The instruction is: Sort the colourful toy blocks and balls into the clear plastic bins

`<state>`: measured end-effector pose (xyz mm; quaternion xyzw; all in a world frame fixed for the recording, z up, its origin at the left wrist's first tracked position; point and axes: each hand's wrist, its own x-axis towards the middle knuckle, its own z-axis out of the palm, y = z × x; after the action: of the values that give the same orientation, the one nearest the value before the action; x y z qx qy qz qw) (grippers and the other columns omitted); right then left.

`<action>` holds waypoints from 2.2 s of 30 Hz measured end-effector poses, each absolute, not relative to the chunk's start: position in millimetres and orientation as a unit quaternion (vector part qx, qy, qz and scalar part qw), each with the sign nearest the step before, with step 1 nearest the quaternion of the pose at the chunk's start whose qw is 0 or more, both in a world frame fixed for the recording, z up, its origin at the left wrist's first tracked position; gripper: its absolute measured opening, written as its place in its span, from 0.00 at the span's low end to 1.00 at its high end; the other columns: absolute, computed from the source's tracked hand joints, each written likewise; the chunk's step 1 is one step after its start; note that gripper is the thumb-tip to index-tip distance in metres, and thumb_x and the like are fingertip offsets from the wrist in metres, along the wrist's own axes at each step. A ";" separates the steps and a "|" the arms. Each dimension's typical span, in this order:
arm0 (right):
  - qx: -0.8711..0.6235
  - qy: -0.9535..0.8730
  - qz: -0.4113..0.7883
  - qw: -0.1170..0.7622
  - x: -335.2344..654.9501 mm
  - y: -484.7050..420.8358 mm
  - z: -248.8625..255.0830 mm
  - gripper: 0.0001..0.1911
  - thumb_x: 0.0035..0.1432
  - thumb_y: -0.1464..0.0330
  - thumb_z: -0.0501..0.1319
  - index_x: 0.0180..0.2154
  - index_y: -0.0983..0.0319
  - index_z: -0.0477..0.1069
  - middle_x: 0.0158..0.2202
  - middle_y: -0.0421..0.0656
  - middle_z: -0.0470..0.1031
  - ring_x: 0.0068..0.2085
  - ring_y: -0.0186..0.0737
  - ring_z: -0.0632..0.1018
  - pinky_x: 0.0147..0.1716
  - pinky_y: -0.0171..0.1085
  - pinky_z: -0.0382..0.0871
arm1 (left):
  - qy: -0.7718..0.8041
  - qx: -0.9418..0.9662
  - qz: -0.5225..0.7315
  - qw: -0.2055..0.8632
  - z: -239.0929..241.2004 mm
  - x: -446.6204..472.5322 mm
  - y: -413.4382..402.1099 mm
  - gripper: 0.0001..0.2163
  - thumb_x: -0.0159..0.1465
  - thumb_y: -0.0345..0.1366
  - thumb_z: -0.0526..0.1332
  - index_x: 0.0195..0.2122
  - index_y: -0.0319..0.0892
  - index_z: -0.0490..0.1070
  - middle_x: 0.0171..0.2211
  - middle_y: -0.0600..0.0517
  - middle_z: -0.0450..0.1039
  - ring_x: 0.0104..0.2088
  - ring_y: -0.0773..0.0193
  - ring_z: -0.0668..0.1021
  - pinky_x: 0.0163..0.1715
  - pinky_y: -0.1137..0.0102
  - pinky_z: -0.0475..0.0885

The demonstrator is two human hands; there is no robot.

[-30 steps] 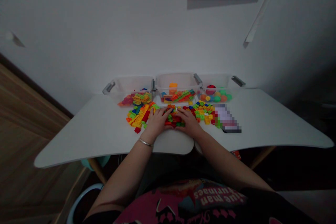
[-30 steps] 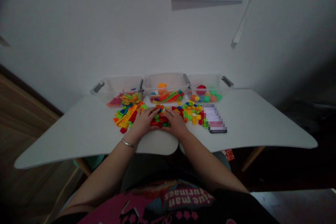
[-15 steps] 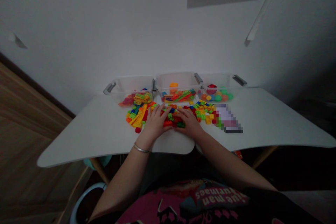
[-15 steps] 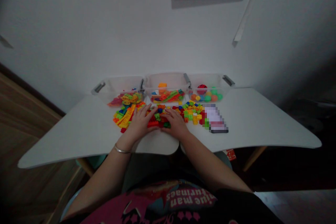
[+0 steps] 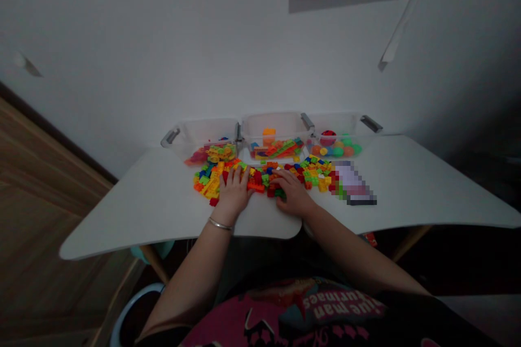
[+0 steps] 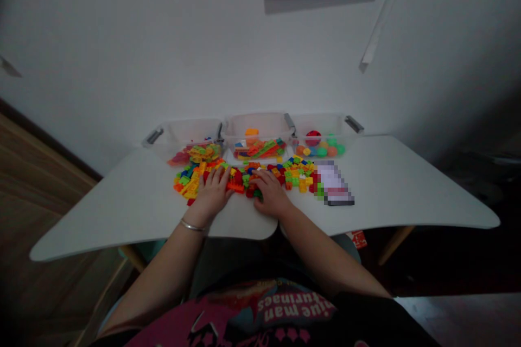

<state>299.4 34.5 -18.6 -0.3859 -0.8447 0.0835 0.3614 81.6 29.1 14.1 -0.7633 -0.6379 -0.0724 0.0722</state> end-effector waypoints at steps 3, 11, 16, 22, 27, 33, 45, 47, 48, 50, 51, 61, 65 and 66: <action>-0.397 -0.840 0.069 0.364 299.9 36.4 -21.6 0.27 0.45 0.75 0.60 0.50 0.61 0.70 0.63 0.53 0.66 0.66 0.53 0.62 0.65 0.57 0.53 | -0.635 -0.765 -0.084 0.071 15.6 80.3 29.3 0.31 0.66 0.40 0.56 0.70 0.42 0.51 0.69 0.37 0.54 0.68 0.42 0.59 0.65 0.39 0.50; -0.394 -0.835 0.062 0.379 299.2 39.1 -25.3 0.24 0.48 0.72 0.60 0.50 0.62 0.69 0.62 0.55 0.65 0.66 0.53 0.62 0.65 0.58 0.54 | -0.522 -0.842 -0.121 0.066 23.3 93.9 30.7 0.31 0.65 0.41 0.58 0.69 0.47 0.53 0.71 0.45 0.52 0.70 0.45 0.56 0.67 0.44 0.51; -0.407 -0.826 0.060 0.386 300.4 38.6 -24.7 0.21 0.48 0.71 0.62 0.47 0.61 0.69 0.60 0.55 0.67 0.64 0.54 0.63 0.65 0.58 0.54 | -0.525 -0.838 -0.111 0.102 16.9 97.1 37.3 0.24 0.69 0.42 0.53 0.67 0.51 0.59 0.68 0.47 0.59 0.67 0.44 0.60 0.66 0.41 0.50; -0.409 -0.822 0.066 0.391 302.4 41.3 -27.8 0.24 0.48 0.71 0.62 0.50 0.60 0.69 0.61 0.54 0.65 0.65 0.55 0.63 0.64 0.60 0.54 | -0.531 -0.832 -0.149 0.060 18.8 98.6 45.4 0.25 0.68 0.39 0.55 0.67 0.50 0.59 0.67 0.46 0.60 0.67 0.46 0.61 0.65 0.40 0.50; -0.411 -0.824 0.062 0.385 301.5 41.3 -24.4 0.24 0.49 0.70 0.63 0.51 0.60 0.69 0.62 0.54 0.65 0.65 0.54 0.63 0.64 0.58 0.56 | -0.510 -0.821 -0.258 -0.007 40.3 112.9 74.6 0.21 0.67 0.33 0.53 0.60 0.43 0.67 0.62 0.44 0.66 0.62 0.53 0.68 0.64 0.52 0.61; -0.440 -0.814 0.052 0.376 306.2 33.6 -14.5 0.24 0.48 0.69 0.65 0.50 0.59 0.71 0.61 0.53 0.66 0.64 0.55 0.64 0.63 0.58 0.58 | -0.530 -0.730 -0.429 -0.052 46.2 127.4 110.8 0.17 0.67 0.31 0.49 0.53 0.39 0.71 0.49 0.44 0.76 0.49 0.59 0.76 0.53 0.62 0.71; -0.465 -0.808 0.057 0.358 305.6 41.3 -20.1 0.23 0.54 0.72 0.62 0.53 0.60 0.70 0.59 0.52 0.69 0.60 0.54 0.69 0.60 0.57 0.64 | -0.498 -0.833 -0.241 0.030 32.6 103.4 98.8 0.14 0.68 0.35 0.52 0.45 0.43 0.78 0.45 0.47 0.79 0.47 0.56 0.77 0.51 0.60 0.71; -0.470 -0.802 0.055 0.364 304.6 42.6 -19.9 0.23 0.54 0.72 0.61 0.54 0.61 0.69 0.60 0.52 0.68 0.60 0.54 0.69 0.60 0.57 0.64 | -0.490 -0.836 -0.249 0.009 29.5 101.8 102.7 0.14 0.69 0.35 0.52 0.43 0.42 0.78 0.43 0.47 0.79 0.46 0.58 0.78 0.51 0.61 0.71; -0.474 -0.798 0.052 0.370 304.2 42.9 -19.8 0.23 0.55 0.72 0.61 0.54 0.61 0.69 0.60 0.53 0.68 0.60 0.54 0.69 0.60 0.57 0.64 | -0.488 -0.834 -0.257 0.001 28.4 100.8 104.4 0.14 0.69 0.36 0.52 0.42 0.42 0.78 0.43 0.47 0.80 0.45 0.58 0.78 0.50 0.62 0.72; -0.479 -0.791 0.045 0.379 303.4 43.2 -19.7 0.23 0.55 0.72 0.61 0.54 0.60 0.70 0.60 0.52 0.68 0.60 0.54 0.69 0.60 0.58 0.64 | -0.491 -0.827 -0.275 -0.011 27.4 98.2 106.1 0.14 0.68 0.36 0.52 0.41 0.42 0.78 0.41 0.48 0.80 0.44 0.59 0.78 0.49 0.62 0.72; -0.480 -0.789 0.043 0.380 303.0 43.4 -19.7 0.23 0.55 0.72 0.61 0.54 0.59 0.70 0.59 0.52 0.68 0.60 0.54 0.68 0.60 0.58 0.64 | -0.493 -0.824 -0.281 -0.014 27.4 96.6 106.0 0.14 0.68 0.36 0.52 0.40 0.42 0.78 0.41 0.48 0.80 0.44 0.59 0.78 0.49 0.63 0.72; -0.513 -0.784 0.004 0.351 299.3 45.2 -15.1 0.17 0.57 0.70 0.63 0.50 0.59 0.75 0.58 0.52 0.71 0.58 0.56 0.69 0.58 0.57 0.64 | -0.511 -0.840 -0.178 0.023 27.3 91.5 98.9 0.14 0.65 0.34 0.54 0.42 0.43 0.80 0.42 0.46 0.79 0.45 0.54 0.78 0.50 0.58 0.71; -0.523 -0.777 0.006 0.350 299.0 43.0 -13.8 0.20 0.57 0.69 0.63 0.52 0.61 0.73 0.58 0.52 0.71 0.58 0.54 0.69 0.59 0.55 0.63 | -0.519 -0.838 -0.168 0.028 27.9 93.6 98.1 0.14 0.66 0.34 0.54 0.42 0.42 0.80 0.42 0.45 0.79 0.45 0.53 0.77 0.49 0.58 0.70; -0.523 -0.775 0.007 0.355 299.0 43.4 -12.7 0.21 0.57 0.68 0.63 0.53 0.62 0.73 0.58 0.52 0.71 0.58 0.54 0.69 0.59 0.54 0.63 | -0.516 -0.839 -0.172 0.023 28.0 94.3 97.9 0.14 0.67 0.34 0.54 0.43 0.42 0.80 0.42 0.45 0.79 0.46 0.53 0.77 0.50 0.58 0.70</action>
<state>299.0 43.4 -12.7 -0.5226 -0.7751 0.0074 0.3549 94.3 97.9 28.0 -0.8390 -0.5157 -0.1718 0.0229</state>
